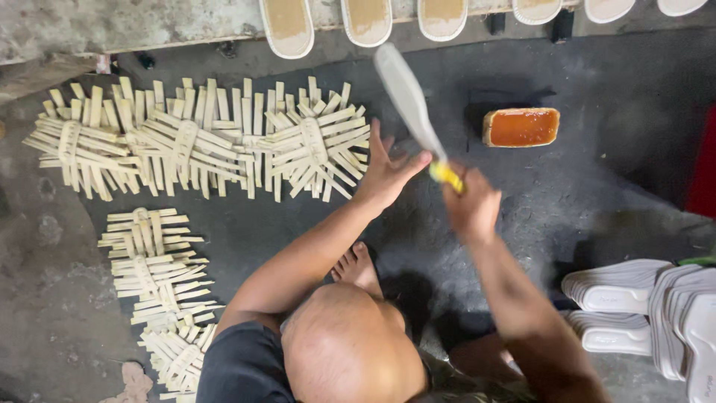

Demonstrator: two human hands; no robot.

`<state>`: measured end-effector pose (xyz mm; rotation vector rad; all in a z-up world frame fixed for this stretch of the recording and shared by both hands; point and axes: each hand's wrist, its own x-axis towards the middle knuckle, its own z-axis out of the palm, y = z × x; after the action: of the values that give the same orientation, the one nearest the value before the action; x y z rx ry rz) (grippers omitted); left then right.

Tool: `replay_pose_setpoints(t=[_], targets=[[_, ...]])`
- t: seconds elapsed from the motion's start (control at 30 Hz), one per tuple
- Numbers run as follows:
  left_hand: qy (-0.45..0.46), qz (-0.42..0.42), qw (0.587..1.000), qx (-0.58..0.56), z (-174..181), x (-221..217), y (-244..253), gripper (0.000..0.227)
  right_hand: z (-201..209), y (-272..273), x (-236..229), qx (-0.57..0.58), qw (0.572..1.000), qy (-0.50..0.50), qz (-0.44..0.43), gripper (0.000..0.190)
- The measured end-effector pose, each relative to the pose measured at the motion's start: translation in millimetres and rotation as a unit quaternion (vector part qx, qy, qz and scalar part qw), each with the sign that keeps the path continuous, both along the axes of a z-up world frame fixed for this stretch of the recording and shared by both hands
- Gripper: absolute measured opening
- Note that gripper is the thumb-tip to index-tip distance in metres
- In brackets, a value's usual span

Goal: The person sits on the floor and uses a yellow brush to apply a brown adhesive from a container onto the bottom of white sandal soles. They handle the soles one at a time, coating the surface and placing them aside.

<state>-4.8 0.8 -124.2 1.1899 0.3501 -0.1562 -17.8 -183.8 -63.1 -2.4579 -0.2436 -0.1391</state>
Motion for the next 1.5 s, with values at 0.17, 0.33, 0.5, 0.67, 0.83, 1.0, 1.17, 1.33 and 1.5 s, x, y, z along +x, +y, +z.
replay_pose_setpoints(t=[0.17,0.33,0.5,0.67,0.83,1.0,1.17,1.33,1.5], targets=[[0.045,-0.016,0.996,-0.074,16.3,16.5,3.3,0.082,33.1,-3.5,-41.7,0.130,0.989,0.069,-0.012,0.023],[0.149,-0.180,0.969,-0.082,38.2,5.3,21.2,0.077,36.2,-91.1,31.2,-0.085,0.987,0.027,-0.136,0.022],[0.181,-0.274,0.922,-0.204,51.5,-8.5,16.5,0.083,20.9,-118.3,65.3,-0.257,0.962,0.051,-0.081,0.022],[0.169,-0.271,0.909,-0.267,52.9,-7.6,22.1,0.081,29.5,-121.9,54.2,-0.216,0.972,0.000,-0.095,0.021],[0.130,-0.278,0.917,-0.257,61.7,-6.1,26.9,0.079,55.8,-127.6,35.0,-0.294,0.943,0.126,-0.092,0.020],[0.115,-0.306,0.905,-0.271,85.0,-3.1,22.3,0.077,70.7,-91.6,12.5,0.158,0.970,0.164,-0.084,0.022],[0.071,-0.334,0.918,-0.200,107.7,-9.9,13.3,0.075,68.2,-43.9,-2.4,0.384,0.910,0.144,-0.059,0.023],[0.059,-0.345,0.915,-0.200,115.1,-16.4,9.8,0.068,71.9,-32.3,7.1,0.254,0.956,0.094,-0.110,0.020],[0.063,-0.371,0.911,-0.166,120.7,-10.2,14.3,0.074,82.7,-28.8,6.9,0.205,0.973,0.081,-0.063,0.020]])
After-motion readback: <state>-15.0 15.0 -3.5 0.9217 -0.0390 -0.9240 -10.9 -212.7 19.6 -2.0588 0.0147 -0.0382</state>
